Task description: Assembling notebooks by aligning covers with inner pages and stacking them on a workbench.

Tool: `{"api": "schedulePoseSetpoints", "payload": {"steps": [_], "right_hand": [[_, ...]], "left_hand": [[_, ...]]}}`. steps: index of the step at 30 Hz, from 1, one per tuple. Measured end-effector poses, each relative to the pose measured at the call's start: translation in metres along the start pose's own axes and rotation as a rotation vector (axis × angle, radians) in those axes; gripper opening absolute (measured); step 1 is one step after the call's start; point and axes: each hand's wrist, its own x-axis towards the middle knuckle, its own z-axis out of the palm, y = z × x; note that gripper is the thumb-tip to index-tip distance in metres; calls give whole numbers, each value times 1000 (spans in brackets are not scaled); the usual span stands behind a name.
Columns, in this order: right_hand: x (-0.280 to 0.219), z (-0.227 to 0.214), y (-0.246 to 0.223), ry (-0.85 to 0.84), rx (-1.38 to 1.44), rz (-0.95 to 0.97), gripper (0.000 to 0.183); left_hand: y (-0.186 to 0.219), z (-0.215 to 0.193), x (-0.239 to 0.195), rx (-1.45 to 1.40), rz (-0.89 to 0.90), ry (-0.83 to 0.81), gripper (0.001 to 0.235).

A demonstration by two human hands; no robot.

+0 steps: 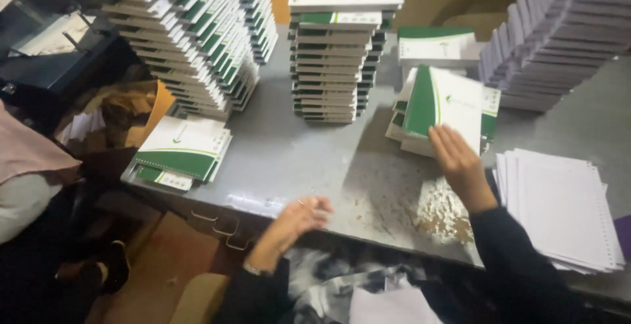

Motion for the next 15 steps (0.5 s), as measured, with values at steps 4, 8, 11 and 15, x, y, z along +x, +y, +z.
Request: {"api": "schedulePoseSetpoints", "payload": {"steps": [4,8,11,15], "right_hand": [[-30,-53,-61,-31,196,40,48],[-52,-88,-130,-57,417,-21,33],[-84,-79,-151,-124,497,-21,37],[-126,-62,-168,-160,599,109,40]], "left_hand": [[-42,41,29,-256,-68,-175,51],[-67,77,49,-368,-81,-121,64],[-80,90,56,-102,-11,36,44],[-140,71,88,485,146,153,27]]}}
